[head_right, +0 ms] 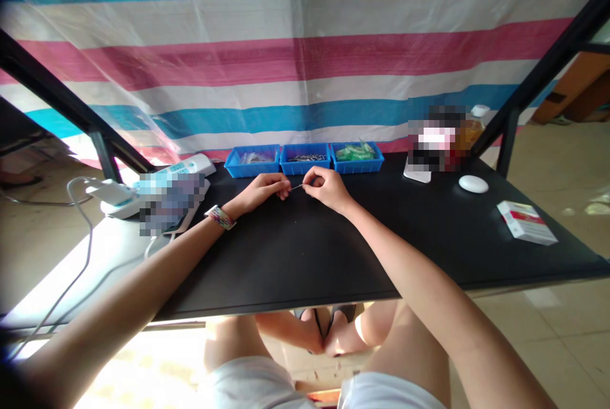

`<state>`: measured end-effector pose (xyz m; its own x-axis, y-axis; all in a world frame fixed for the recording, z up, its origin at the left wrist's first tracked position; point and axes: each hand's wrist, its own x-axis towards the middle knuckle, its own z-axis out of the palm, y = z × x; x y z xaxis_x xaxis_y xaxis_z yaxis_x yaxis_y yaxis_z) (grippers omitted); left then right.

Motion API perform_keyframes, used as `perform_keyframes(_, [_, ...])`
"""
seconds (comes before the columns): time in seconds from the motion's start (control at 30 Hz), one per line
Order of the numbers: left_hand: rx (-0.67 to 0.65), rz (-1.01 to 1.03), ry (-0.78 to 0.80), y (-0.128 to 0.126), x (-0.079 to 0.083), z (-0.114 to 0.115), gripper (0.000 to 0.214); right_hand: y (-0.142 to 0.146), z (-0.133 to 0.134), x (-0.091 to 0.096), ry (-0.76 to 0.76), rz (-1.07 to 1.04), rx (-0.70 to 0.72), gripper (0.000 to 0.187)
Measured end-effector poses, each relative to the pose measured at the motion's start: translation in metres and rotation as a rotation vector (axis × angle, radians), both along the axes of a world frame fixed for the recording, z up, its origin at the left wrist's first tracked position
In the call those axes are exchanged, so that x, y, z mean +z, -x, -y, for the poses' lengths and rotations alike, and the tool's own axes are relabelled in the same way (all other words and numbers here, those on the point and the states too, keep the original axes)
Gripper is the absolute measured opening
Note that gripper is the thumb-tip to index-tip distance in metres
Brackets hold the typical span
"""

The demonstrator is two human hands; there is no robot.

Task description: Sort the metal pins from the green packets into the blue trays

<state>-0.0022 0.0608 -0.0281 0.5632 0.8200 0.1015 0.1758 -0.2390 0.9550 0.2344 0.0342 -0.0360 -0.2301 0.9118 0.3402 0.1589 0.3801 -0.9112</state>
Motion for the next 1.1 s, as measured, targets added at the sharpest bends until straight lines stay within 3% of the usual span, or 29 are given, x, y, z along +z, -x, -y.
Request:
perform_keyframes(0.27, [0.014,-0.028,-0.034,0.000,0.003,0.001,0.039,0.001,0.002,0.001,-0.024,0.045,-0.031,0.018])
perform_keyframes(0.57, [0.069,0.036,-0.019,-0.001,0.005,0.004,0.033,0.002,0.005,0.006,0.116,-0.047,0.059,0.023])
perform_keyframes(0.83, [0.057,0.087,-0.016,0.001,0.000,0.000,0.036,0.008,0.005,-0.001,0.105,-0.030,0.087,0.022])
perform_keyframes(0.97, [0.047,0.086,-0.017,0.001,0.000,0.000,0.037,0.011,0.007,-0.001,0.063,0.015,0.044,0.023])
perform_keyframes(1.1, [0.038,0.061,-0.008,-0.001,0.003,0.003,0.036,0.005,0.013,0.015,0.008,0.008,-0.099,0.027])
